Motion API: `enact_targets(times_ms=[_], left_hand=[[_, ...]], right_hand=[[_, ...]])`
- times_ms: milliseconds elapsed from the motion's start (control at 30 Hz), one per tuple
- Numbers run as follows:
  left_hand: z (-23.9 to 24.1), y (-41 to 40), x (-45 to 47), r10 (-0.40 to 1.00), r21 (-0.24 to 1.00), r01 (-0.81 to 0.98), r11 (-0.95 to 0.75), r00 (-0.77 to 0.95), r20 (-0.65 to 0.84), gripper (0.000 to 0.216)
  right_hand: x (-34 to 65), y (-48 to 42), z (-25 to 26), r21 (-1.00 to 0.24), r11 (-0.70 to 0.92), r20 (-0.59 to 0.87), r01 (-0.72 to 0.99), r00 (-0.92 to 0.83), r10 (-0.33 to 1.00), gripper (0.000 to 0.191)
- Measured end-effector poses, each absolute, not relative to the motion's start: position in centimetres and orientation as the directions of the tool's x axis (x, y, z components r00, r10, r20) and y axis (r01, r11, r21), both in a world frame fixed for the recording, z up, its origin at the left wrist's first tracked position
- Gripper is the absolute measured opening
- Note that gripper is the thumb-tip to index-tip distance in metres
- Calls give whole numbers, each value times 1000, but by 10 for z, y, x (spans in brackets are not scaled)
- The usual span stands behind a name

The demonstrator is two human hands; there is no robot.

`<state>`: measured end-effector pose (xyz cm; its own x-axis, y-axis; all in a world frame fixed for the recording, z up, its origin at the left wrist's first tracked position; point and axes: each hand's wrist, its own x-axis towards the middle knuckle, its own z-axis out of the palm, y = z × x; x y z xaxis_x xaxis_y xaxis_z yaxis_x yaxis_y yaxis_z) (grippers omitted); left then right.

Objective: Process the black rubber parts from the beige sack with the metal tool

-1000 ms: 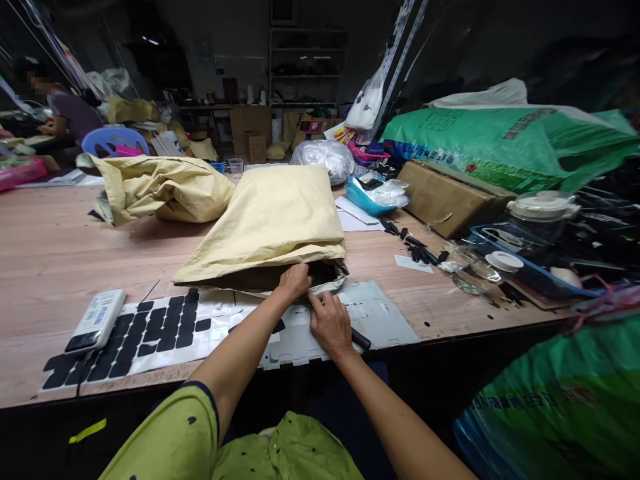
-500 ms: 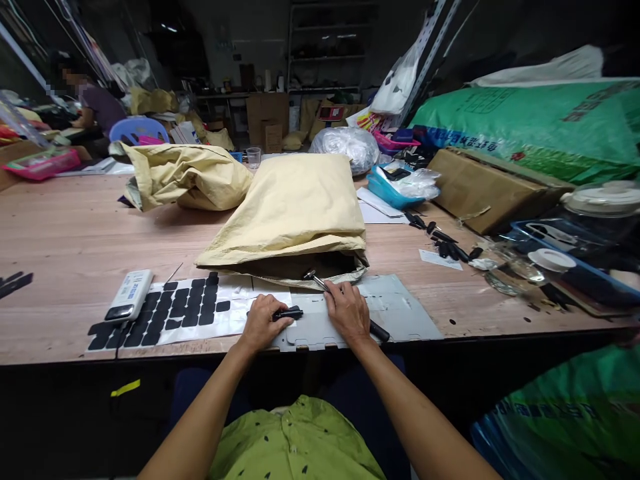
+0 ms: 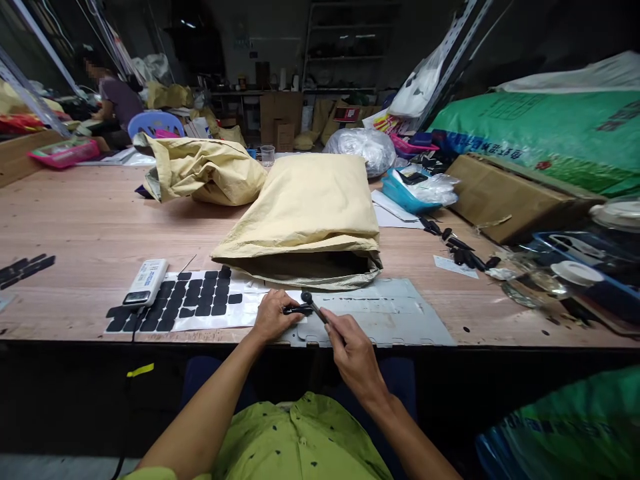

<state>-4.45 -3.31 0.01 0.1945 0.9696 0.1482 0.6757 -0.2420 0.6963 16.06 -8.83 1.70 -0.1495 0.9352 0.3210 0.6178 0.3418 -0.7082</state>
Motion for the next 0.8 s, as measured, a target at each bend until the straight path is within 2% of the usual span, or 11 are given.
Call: enact_targets(times_ms=[167,300,467,700,800], left_hand=[[1,-32,-44,972,706,669,-232,195,133,10],[0,-33,-43,973,711,664,-231,175,153,5],[-1,-34,-43,970,715,655,-242,180,163,11],[4,-35,-42,973,705,671,-229,171,154,11],[6,-36,-42,973,698,678,-232,177,151,12]], right_hand=[[151,-107,12,-662,392,355,639,-194,914,40],[150,-106,11,-614,355,310,705,-198,930,41],[154,-105,14,-617,340,356,710,-133,925,41],[166,-99,13,-622,252,289,741,-82,954,39],[177,-74,16,-566,229,342,792,-28,939,39]])
